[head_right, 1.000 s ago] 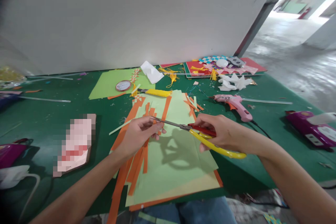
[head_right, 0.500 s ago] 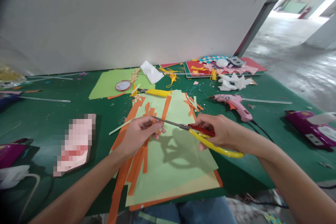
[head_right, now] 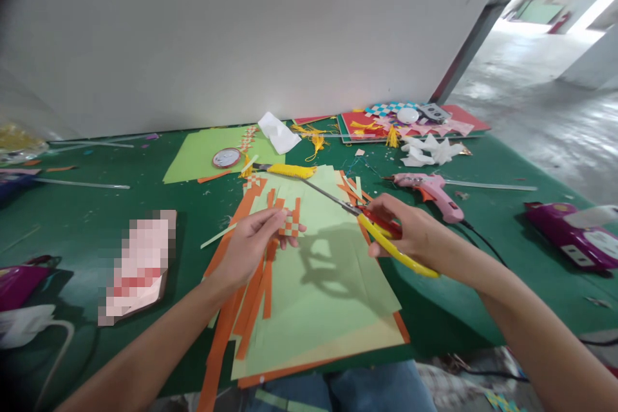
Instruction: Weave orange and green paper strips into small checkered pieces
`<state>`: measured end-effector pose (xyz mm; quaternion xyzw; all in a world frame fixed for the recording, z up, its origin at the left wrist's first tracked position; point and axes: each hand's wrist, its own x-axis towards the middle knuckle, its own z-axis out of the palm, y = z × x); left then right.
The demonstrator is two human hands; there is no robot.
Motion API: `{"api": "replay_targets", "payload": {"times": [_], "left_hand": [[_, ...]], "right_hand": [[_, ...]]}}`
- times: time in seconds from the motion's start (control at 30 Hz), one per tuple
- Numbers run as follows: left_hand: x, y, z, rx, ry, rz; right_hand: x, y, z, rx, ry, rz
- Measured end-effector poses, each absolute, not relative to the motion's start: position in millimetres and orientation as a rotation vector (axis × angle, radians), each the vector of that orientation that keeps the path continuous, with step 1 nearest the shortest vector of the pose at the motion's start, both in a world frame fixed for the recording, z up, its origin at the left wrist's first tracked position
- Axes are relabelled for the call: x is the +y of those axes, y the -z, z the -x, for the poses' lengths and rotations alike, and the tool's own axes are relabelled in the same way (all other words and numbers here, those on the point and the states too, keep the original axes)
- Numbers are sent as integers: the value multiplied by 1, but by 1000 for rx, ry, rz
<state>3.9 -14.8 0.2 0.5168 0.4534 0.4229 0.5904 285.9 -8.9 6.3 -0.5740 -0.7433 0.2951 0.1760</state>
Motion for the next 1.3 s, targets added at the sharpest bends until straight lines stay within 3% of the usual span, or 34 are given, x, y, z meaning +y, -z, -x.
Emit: {"api": "replay_targets", "payload": {"times": [0.53, 0.67, 0.77, 0.97, 1.3], "left_hand": [[1, 11, 4, 1215, -1268, -1082], [-2, 8, 4, 1278, -1172, -1223], [-4, 6, 3, 1323, -1007, -1372], [-7, 4, 1, 1296, -833, -1636], [-10, 7, -2, 1293, -830, -1708]], "right_hand": [[-80, 14, -286, -2494, -621, 1589], [-57, -8, -285, -2532, -538, 1576], [-26, -19, -269, -2395, -293, 1697], [21, -3, -222, -2417, 175, 2028], [39, 16, -230, -2323, 113, 1957]]}}
